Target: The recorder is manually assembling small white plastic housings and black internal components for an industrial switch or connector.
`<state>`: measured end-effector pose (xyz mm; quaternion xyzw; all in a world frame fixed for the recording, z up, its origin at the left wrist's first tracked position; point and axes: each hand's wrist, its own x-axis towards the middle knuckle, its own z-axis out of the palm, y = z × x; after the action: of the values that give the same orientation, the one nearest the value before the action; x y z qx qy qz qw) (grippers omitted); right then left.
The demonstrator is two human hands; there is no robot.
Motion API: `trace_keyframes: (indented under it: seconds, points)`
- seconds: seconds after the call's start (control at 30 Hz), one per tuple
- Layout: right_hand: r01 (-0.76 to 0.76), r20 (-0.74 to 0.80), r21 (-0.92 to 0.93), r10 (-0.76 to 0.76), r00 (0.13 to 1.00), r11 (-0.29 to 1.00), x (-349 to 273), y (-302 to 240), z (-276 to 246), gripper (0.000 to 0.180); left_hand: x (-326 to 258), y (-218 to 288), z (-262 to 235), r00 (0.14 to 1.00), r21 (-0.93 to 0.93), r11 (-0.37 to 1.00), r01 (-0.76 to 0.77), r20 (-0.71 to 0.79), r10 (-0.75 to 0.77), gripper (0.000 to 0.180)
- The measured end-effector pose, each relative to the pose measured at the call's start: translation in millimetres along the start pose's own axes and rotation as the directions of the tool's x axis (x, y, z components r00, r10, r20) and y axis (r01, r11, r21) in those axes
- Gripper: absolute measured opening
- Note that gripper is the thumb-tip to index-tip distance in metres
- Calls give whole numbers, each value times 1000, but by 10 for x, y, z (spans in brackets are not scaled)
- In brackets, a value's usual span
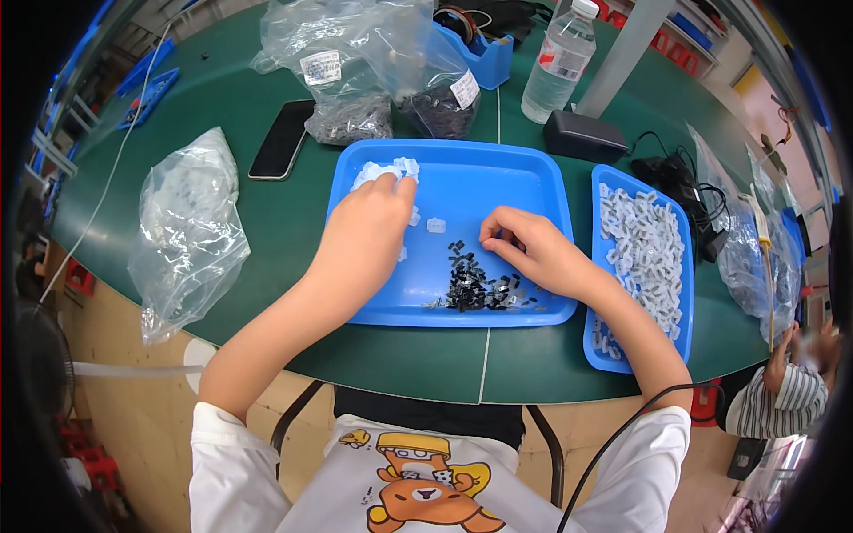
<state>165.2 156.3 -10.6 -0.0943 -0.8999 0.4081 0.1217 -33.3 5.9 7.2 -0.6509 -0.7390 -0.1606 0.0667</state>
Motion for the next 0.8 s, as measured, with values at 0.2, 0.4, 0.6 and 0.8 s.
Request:
trace_keyframes:
  seconds: [0.2,0.4,0.6,0.8]
  points:
    - [-16,-37,26,17,999,1000,24,-43,33,9,214,81,169,998,39,998,-54,48,52,24]
    - [-42,-53,60,45,998,997,38,-40,49,8,113,81,308,998,-2,998,-62,27,62,24]
    - [-68,-53,64,72,996,996,21,-29,54,9,128,31,260,999,-19,1000,-10,39,10,18]
    - [-98,-51,67,101,994,993,24,-39,45,9,97,-1,271,999,-84,997,-1,-43,-3,15]
